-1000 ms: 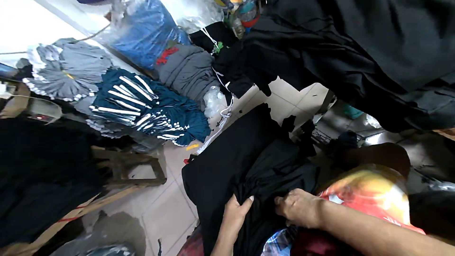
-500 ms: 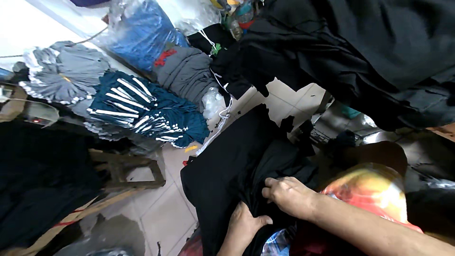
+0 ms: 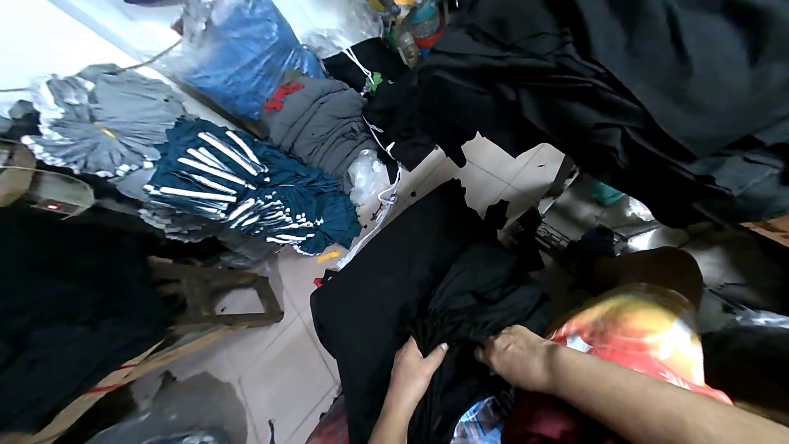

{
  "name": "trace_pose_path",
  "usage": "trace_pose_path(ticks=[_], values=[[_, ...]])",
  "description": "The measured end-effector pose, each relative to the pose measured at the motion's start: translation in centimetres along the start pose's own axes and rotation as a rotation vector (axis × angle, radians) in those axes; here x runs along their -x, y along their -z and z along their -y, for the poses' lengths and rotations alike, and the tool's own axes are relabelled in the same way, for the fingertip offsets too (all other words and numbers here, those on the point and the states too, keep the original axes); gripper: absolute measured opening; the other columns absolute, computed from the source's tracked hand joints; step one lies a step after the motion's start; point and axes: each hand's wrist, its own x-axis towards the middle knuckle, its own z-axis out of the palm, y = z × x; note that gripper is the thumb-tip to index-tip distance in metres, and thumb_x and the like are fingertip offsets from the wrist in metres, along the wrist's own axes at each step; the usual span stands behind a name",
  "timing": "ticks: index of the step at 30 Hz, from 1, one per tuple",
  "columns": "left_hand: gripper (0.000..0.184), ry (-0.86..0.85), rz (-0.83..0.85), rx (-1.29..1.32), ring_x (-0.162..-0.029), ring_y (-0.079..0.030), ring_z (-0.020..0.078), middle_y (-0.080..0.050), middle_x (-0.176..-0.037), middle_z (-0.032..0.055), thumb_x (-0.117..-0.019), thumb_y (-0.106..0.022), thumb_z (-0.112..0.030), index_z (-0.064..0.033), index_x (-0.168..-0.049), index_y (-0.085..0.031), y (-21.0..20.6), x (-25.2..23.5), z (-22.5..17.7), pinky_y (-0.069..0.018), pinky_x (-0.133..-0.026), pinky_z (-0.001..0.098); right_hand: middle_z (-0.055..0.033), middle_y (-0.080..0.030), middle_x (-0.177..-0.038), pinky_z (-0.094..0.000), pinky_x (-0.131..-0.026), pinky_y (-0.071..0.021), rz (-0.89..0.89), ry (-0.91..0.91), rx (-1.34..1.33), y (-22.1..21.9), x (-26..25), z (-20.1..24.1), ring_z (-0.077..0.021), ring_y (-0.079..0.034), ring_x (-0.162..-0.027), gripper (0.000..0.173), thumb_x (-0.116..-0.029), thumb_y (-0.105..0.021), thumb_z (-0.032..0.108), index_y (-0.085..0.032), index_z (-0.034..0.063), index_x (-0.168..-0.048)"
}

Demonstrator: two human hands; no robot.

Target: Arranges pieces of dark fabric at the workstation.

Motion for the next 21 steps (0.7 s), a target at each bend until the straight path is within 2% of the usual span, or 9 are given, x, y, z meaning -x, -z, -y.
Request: trace_pose_path(ticks=[4,6,10,12,14,16,17,19,21], values=[[0.052,-0.007,-0.003,0.008,-0.125,-0.06,0.0288,-0.066,-0.127,0.0229,-0.0903,-0.074,-0.022,0.0062,-0.132,-0.059,-0.1,0.0,0.0,-0.0437,-0.108,0.0468,-0.0314,-0.062,-0.126,-0.0655,-0.099,-0.0448,-0.017,-0.03,-0.055,0.3,0.7,-0.2,-0.0503,-0.059,-0.121,0.031,-0.1078,-0.046,0.008,-0.058,-0.0026,-0.134],[0.052,-0.005,0.001,0.008,-0.124,-0.06,0.028,-0.066,-0.126,0.0227,-0.0906,-0.073,-0.022,0.0063,-0.132,-0.059,0.0,0.1,0.0,-0.0443,-0.107,0.046,-0.0308,-0.063,-0.122,-0.065,-0.098,-0.0458,-0.042,0.036,-0.049,0.4,1.0,-0.1,-0.05,-0.06,-0.118,0.03,-0.1074,-0.045,0.007,-0.058,-0.0024,-0.133],[0.055,-0.034,0.026,-0.038,-0.126,-0.059,0.0309,-0.064,-0.128,0.0249,-0.0907,-0.073,-0.023,0.0083,-0.134,-0.057,0.1,0.3,-0.1,-0.0431,-0.109,0.0474,-0.0302,-0.065,-0.114,-0.0645,-0.092,-0.0483,-0.257,0.114,-0.139,1.1,2.2,0.2,-0.0499,-0.064,-0.11,0.031,-0.1101,-0.041,0.015,-0.058,-0.0038,-0.127],[0.07,-0.076,0.068,-0.12,-0.13,-0.056,0.0358,-0.061,-0.132,0.029,-0.0884,-0.078,-0.031,0.0122,-0.138,-0.052,0.3,1.0,-0.3,-0.0402,-0.113,0.0491,-0.029,-0.066,-0.112,-0.0626,-0.092,-0.0492,-0.36,0.115,-0.171,1.6,2.1,0.1,-0.048,-0.065,-0.109,0.031,-0.1105,-0.039,0.016,-0.058,-0.0045,-0.124],[0.095,-0.104,0.1,-0.209,-0.131,-0.054,0.0404,-0.059,-0.133,0.0328,-0.0784,-0.083,-0.046,0.0163,-0.14,-0.046,0.4,1.7,-0.6,-0.0396,-0.112,0.051,-0.0291,-0.066,-0.113,-0.0614,-0.093,-0.0492,-0.387,0.11,-0.181,1.8,1.7,0.3,-0.0472,-0.065,-0.11,0.031,-0.1107,-0.038,0.015,-0.058,-0.0054,-0.124],[0.106,-0.099,0.103,-0.281,-0.131,-0.054,0.0411,-0.058,-0.134,0.0333,-0.0717,-0.085,-0.053,0.0171,-0.14,-0.045,0.3,2.0,-0.9,-0.0397,-0.112,0.0508,-0.0292,-0.066,-0.113,-0.0606,-0.094,-0.0492,-0.392,0.099,-0.198,2.0,1.3,0.6,-0.0468,-0.065,-0.111,0.031,-0.1104,-0.038,0.013,-0.058,-0.0058,-0.124],[0.101,-0.073,0.101,-0.307,-0.131,-0.054,0.0413,-0.058,-0.134,0.033,-0.0748,-0.085,-0.051,0.0166,-0.14,-0.046,0.2,2.0,-1.2,-0.0395,-0.113,0.0512,-0.0293,-0.066,-0.114,-0.0603,-0.095,-0.0489,-0.389,0.09,-0.215,2.0,1.2,0.6,-0.0465,-0.064,-0.112,0.031,-0.1106,-0.038,0.014,-0.058,-0.0058,-0.125],[0.077,-0.012,0.061,-0.317,-0.128,-0.058,0.0409,-0.062,-0.129,0.0309,-0.0863,-0.08,-0.036,0.0139,-0.137,-0.052,-0.1,1.8,-1.8,-0.0408,-0.112,0.0525,-0.0292,-0.066,-0.113,-0.0605,-0.095,-0.0494,-0.409,0.117,-0.245,1.2,1.0,0.4,-0.0465,-0.065,-0.111,0.031,-0.1105,-0.04,0.015,-0.058,-0.0051,-0.125],[0.057,-0.008,0.007,-0.197,-0.124,-0.06,0.0368,-0.066,-0.124,0.0277,-0.0897,-0.076,-0.022,0.0107,-0.132,-0.057,-0.3,0.9,-1.1,-0.0434,-0.109,0.0516,-0.0273,-0.067,-0.113,-0.0618,-0.09,-0.0519,-0.446,0.251,-0.242,-0.5,0.5,-0.1,-0.0463,-0.067,-0.106,0.027,-0.1081,-0.045,0.013,-0.061,-0.003,-0.124]])
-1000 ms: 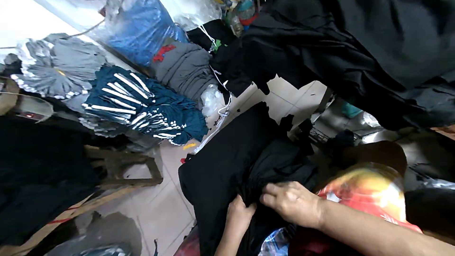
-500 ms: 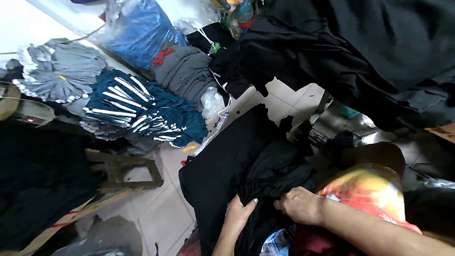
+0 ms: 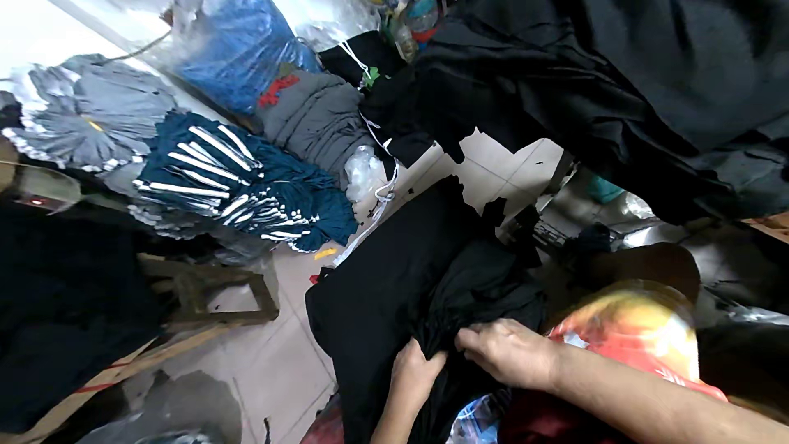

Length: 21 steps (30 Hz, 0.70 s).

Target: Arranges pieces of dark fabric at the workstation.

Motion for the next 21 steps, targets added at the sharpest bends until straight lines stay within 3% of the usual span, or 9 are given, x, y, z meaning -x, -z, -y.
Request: trace_pose_path(ticks=[2,4,6,8,13,15,17,19,21], values=[[0.051,-0.022,-0.011,0.231,-0.122,-0.062,0.0252,-0.066,-0.125,0.0216,-0.0887,-0.074,-0.014,0.0077,-0.132,-0.058,0.0,-0.8,1.2,-0.0476,-0.106,0.0421,-0.0226,-0.062,-0.135,-0.0633,-0.094,-0.0508,0.111,0.097,0.052,-0.9,0.1,-0.8,-0.0449,-0.065,-0.116,0.03,-0.1057,-0.05,0.009,-0.062,0.0023,-0.132],[0.05,-0.001,0.022,0.44,-0.12,-0.061,0.0158,-0.064,-0.128,0.0176,-0.0893,-0.07,-0.007,0.0065,-0.135,-0.055,0.6,-1.2,1.4,-0.0495,-0.103,0.0325,-0.0206,-0.049,-0.152,-0.0635,-0.101,-0.0461,0.304,0.034,0.18,-0.8,-0.4,-0.9,-0.0459,-0.057,-0.128,0.038,-0.1053,-0.048,0.005,-0.056,0.0044,-0.142],[0.049,0.056,0.044,0.527,-0.121,-0.059,0.0143,-0.061,-0.132,0.0179,-0.0919,-0.067,-0.002,0.0067,-0.138,-0.051,1.5,-1.4,1.0,-0.0485,-0.103,0.0303,-0.0253,-0.045,-0.152,-0.0636,-0.103,-0.0442,0.413,-0.113,0.26,-0.5,-1.1,-0.6,-0.0494,-0.052,-0.13,0.041,-0.1065,-0.049,0.008,-0.051,0.001,-0.146],[0.05,0.079,0.054,0.537,-0.123,-0.057,0.014,-0.059,-0.136,0.0177,-0.0935,-0.065,-0.002,0.0063,-0.14,-0.048,1.9,-1.6,0.8,-0.0467,-0.104,0.0294,-0.028,-0.047,-0.148,-0.0638,-0.101,-0.0447,0.44,-0.194,0.28,-0.2,-1.4,-0.2,-0.0504,-0.053,-0.127,0.038,-0.1059,-0.05,0.007,-0.053,-0.0016,-0.143],[0.051,0.027,0.008,0.544,-0.12,-0.06,0.0125,-0.063,-0.13,0.0166,-0.0893,-0.069,-0.003,0.0065,-0.136,-0.052,0.9,-1.7,1.4,-0.049,-0.102,0.0284,-0.0309,-0.051,-0.143,-0.0632,-0.101,-0.0452,0.471,-0.237,0.273,0.1,-1.1,0.1,-0.0503,-0.054,-0.126,0.032,-0.104,-0.048,0.0,-0.061,-0.0037,-0.133],[0.052,0.025,-0.01,0.495,-0.122,-0.059,0.0157,-0.063,-0.131,0.0176,-0.0889,-0.07,-0.006,0.006,-0.137,-0.053,0.6,-1.6,1.6,-0.0479,-0.104,0.0317,-0.032,-0.051,-0.141,-0.0637,-0.1,-0.0453,0.395,-0.201,0.228,0.6,-0.5,0.1,-0.0506,-0.055,-0.125,0.029,-0.105,-0.05,0.005,-0.063,-0.0041,-0.13],[0.06,0.015,-0.007,0.325,-0.128,-0.057,0.0238,-0.062,-0.133,0.022,-0.0884,-0.076,-0.016,0.0067,-0.139,-0.052,0.5,-1.2,1.5,-0.0443,-0.11,0.0394,-0.032,-0.056,-0.131,-0.0629,-0.094,-0.0491,0.195,-0.119,0.17,1.1,0.2,-0.1,-0.0501,-0.06,-0.116,0.026,-0.1058,-0.051,0.009,-0.065,-0.0041,-0.124],[0.082,0.001,0.046,0.091,-0.135,-0.052,0.0351,-0.056,-0.139,0.0294,-0.0851,-0.082,-0.031,0.0114,-0.144,-0.044,0.7,-0.2,0.4,-0.0381,-0.115,0.048,-0.0304,-0.06,-0.124,-0.0604,-0.09,-0.0522,0.024,-0.086,0.145,1.4,0.2,0.1,-0.0476,-0.064,-0.11,0.026,-0.1065,-0.049,0.01,-0.065,-0.0046,-0.119],[0.101,0.014,0.089,-0.102,-0.136,-0.05,0.0403,-0.053,-0.141,0.0325,-0.0767,-0.087,-0.043,0.0145,-0.145,-0.041,0.7,0.8,-0.9,-0.0369,-0.115,0.0506,-0.0297,-0.06,-0.124,-0.0586,-0.09,-0.0527,0.002,-0.104,0.131,1.6,-0.4,0.6,-0.0463,-0.064,-0.109,0.025,-0.1068,-0.047,0.008,-0.064,-0.0062,-0.119]])
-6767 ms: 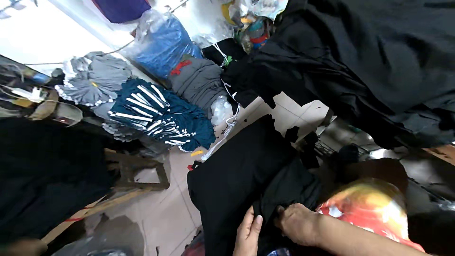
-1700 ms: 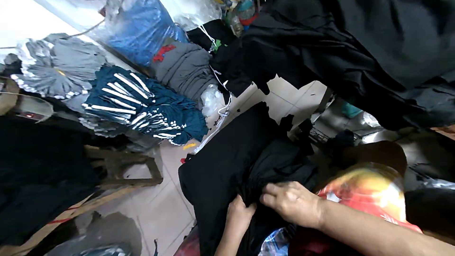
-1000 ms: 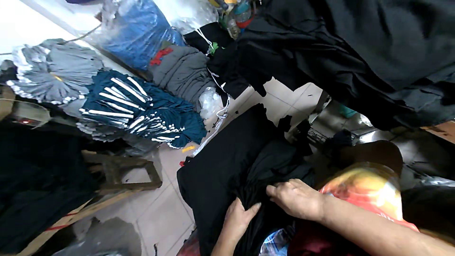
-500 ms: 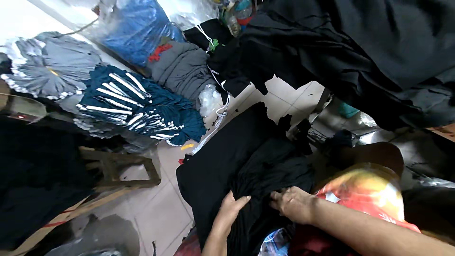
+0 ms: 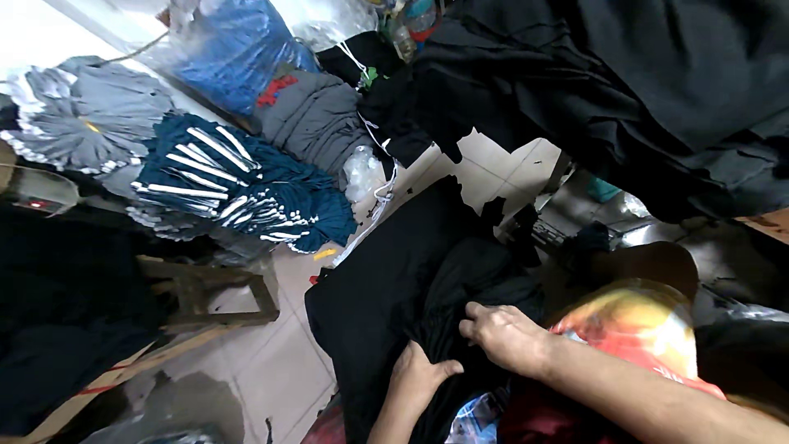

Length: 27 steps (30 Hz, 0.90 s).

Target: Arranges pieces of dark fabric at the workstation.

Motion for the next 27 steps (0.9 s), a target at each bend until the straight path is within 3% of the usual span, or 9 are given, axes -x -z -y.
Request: trace_pose_path(ticks=[2,6,9,11,14,18,24,27], values=[[0.103,0.037,0.003,-0.116,-0.135,-0.051,0.0387,-0.055,-0.14,0.0306,-0.0748,-0.088,-0.048,0.0136,-0.144,-0.042,-0.3,0.5,-0.9,-0.0378,-0.115,0.0488,-0.0291,-0.059,-0.126,-0.0576,-0.093,-0.0521,0.038,-0.033,-0.02,0.2,-0.4,0.4,-0.0452,-0.063,-0.112,0.026,-0.1065,-0.046,0.006,-0.063,-0.0064,-0.121],[0.068,0.136,-0.032,-0.211,-0.126,-0.06,0.0379,-0.063,-0.129,0.0281,-0.0908,-0.074,-0.032,0.012,-0.137,-0.051,-0.7,0.1,-2.2,-0.044,-0.109,0.0492,-0.0291,-0.059,-0.127,-0.0576,-0.094,-0.0512,0.045,-0.038,-0.053,-0.4,-0.2,0.1,-0.0451,-0.063,-0.114,0.027,-0.1073,-0.049,0.012,-0.063,-0.0064,-0.122],[0.067,0.132,-0.046,0.009,-0.126,-0.058,0.0388,-0.062,-0.129,0.0294,-0.0883,-0.077,-0.02,0.0105,-0.141,-0.048,-0.1,-1.4,-0.6,-0.0434,-0.108,0.0525,-0.0267,-0.064,-0.117,-0.0576,-0.082,-0.0568,-0.096,0.195,-0.009,-2.7,0.5,-1.3,-0.0442,-0.069,-0.101,0.023,-0.1039,-0.056,0.014,-0.066,-0.001,-0.118],[0.069,0.108,-0.056,0.16,-0.129,-0.056,0.0348,-0.06,-0.133,0.028,-0.0858,-0.077,-0.016,0.0081,-0.143,-0.047,0.2,-2.2,0.7,-0.0436,-0.109,0.0497,-0.0267,-0.063,-0.122,-0.0596,-0.082,-0.0559,0.038,0.292,0.061,-3.6,0.8,-1.6,-0.0461,-0.067,-0.103,0.024,-0.1024,-0.059,0.013,-0.066,0.0006,-0.122],[0.072,0.111,-0.017,0.246,-0.135,-0.052,0.0325,-0.055,-0.14,0.0269,-0.0857,-0.078,-0.015,0.0058,-0.146,-0.044,0.5,-2.8,1.1,-0.0413,-0.112,0.0473,-0.0314,-0.047,-0.145,-0.0645,-0.097,-0.0472,0.411,0.052,0.131,-2.8,0.5,-1.1,-0.0524,-0.056,-0.121,0.036,-0.1001,-0.061,0.008,-0.059,-0.0038,-0.134],[0.071,0.093,-0.019,0.271,-0.133,-0.053,0.0297,-0.057,-0.139,0.0244,-0.0844,-0.078,-0.015,0.0038,-0.145,-0.047,0.5,-2.8,1.4,-0.0423,-0.111,0.0461,-0.0329,-0.046,-0.146,-0.0651,-0.098,-0.0462,0.496,-0.052,0.162,-2.2,0.0,-0.7,-0.0529,-0.056,-0.122,0.037,-0.1002,-0.06,0.006,-0.06,0.0001,-0.137],[0.074,0.097,0.009,0.263,-0.134,-0.052,0.0282,-0.054,-0.141,0.0239,-0.0844,-0.078,-0.017,0.0045,-0.146,-0.044,0.6,-2.8,1.4,-0.0428,-0.111,0.0437,-0.0322,-0.051,-0.139,-0.0657,-0.1,-0.044,0.407,-0.084,0.067,-0.6,0.7,-0.5,-0.0514,-0.055,-0.123,0.037,-0.1014,-0.064,0.019,-0.062,-0.0041,-0.131],[0.075,0.073,0.008,0.19,-0.135,-0.051,0.0321,-0.056,-0.14,0.0262,-0.0851,-0.079,-0.021,0.0065,-0.146,-0.044,0.4,-2.6,1.3,-0.0395,-0.114,0.0469,-0.031,-0.058,-0.128,-0.0632,-0.096,-0.047,0.225,-0.014,0.025,0.6,1.0,-0.2,-0.0486,-0.06,-0.116,0.035,-0.1041,-0.06,0.023,-0.064,-0.0047,-0.124]])
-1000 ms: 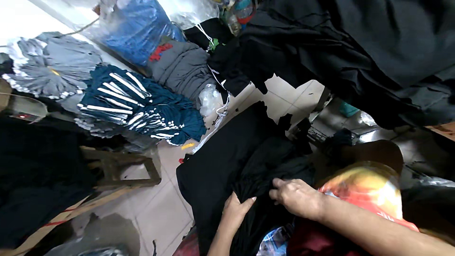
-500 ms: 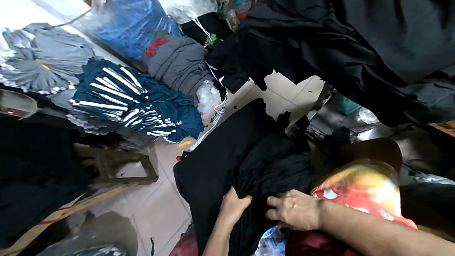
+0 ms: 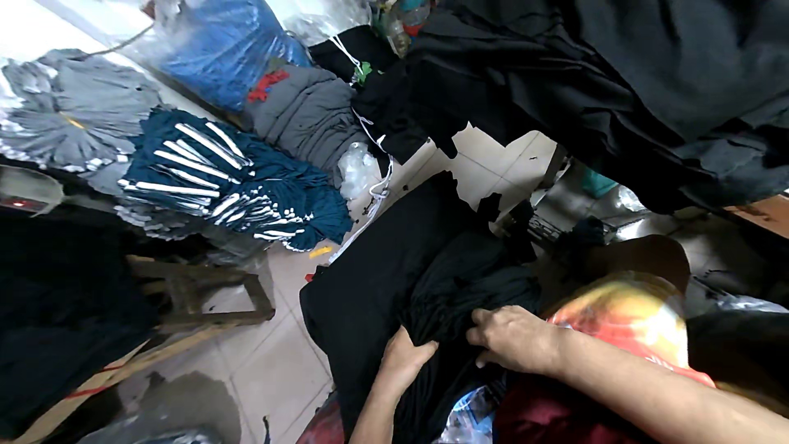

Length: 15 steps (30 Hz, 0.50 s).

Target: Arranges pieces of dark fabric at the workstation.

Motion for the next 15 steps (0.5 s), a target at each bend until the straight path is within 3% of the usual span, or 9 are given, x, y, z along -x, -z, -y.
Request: trace_pose_path(ticks=[2,5,7,9,12,15], values=[[0.087,-0.029,0.03,-0.071,-0.139,-0.048,0.0358,-0.052,-0.144,0.0298,-0.0856,-0.081,-0.033,0.0103,-0.148,-0.039,0.1,0.8,-0.1,-0.0361,-0.116,0.0478,-0.0294,-0.061,-0.122,-0.0612,-0.092,-0.0497,-0.14,0.029,-0.035,0.5,-0.1,0.5,-0.0464,-0.063,-0.111,0.032,-0.1049,-0.058,0.022,-0.065,-0.0048,-0.12],[0.111,-0.121,0.062,-0.195,-0.138,-0.048,0.0394,-0.051,-0.143,0.0326,-0.0721,-0.086,-0.052,0.0145,-0.147,-0.037,0.1,2.4,-0.3,-0.0366,-0.115,0.0499,-0.0275,-0.061,-0.123,-0.0577,-0.093,-0.0506,-0.207,-0.006,-0.108,0.8,-0.8,1.3,-0.0432,-0.063,-0.112,0.029,-0.1056,-0.056,0.019,-0.065,-0.0046,-0.12],[0.106,-0.072,0.054,-0.294,-0.137,-0.049,0.039,-0.053,-0.142,0.031,-0.0733,-0.087,-0.05,0.0139,-0.144,-0.042,-0.3,3.2,-1.3,-0.0363,-0.116,0.0491,-0.0266,-0.061,-0.125,-0.0559,-0.096,-0.0497,-0.214,-0.058,-0.166,0.7,-1.4,1.4,-0.0416,-0.062,-0.115,0.03,-0.1058,-0.055,0.02,-0.066,-0.0038,-0.122],[0.083,-0.031,-0.038,-0.364,-0.13,-0.057,0.0399,-0.061,-0.132,0.0296,-0.0849,-0.08,-0.042,0.0129,-0.138,-0.05,-1.2,3.1,-1.8,-0.0414,-0.112,0.0511,-0.0264,-0.06,-0.127,-0.0557,-0.098,-0.0489,-0.219,-0.096,-0.22,0.3,-1.5,1.4,-0.0414,-0.062,-0.116,0.032,-0.1065,-0.055,0.021,-0.065,-0.0034,-0.124],[0.062,-0.048,-0.125,-0.176,-0.121,-0.062,0.041,-0.066,-0.121,0.0307,-0.0865,-0.078,-0.021,0.0141,-0.131,-0.055,-1.4,1.8,-0.5,-0.0445,-0.106,0.0547,-0.0269,-0.062,-0.12,-0.0585,-0.091,-0.0522,-0.229,0.022,-0.245,-1.7,-0.9,1.0,-0.0434,-0.065,-0.108,0.03,-0.1065,-0.054,0.022,-0.064,-0.0026,-0.121],[0.056,-0.084,-0.116,0.116,-0.119,-0.063,0.0248,-0.067,-0.123,0.0209,-0.0838,-0.079,-0.012,0.0074,-0.132,-0.058,-0.7,0.8,1.0,-0.0494,-0.104,0.0428,-0.0288,-0.065,-0.118,-0.0615,-0.099,-0.0459,0.025,0.065,-0.296,-3.7,-0.6,0.6,-0.0457,-0.062,-0.115,0.034,-0.1055,-0.056,0.024,-0.066,-0.0045,-0.121]])
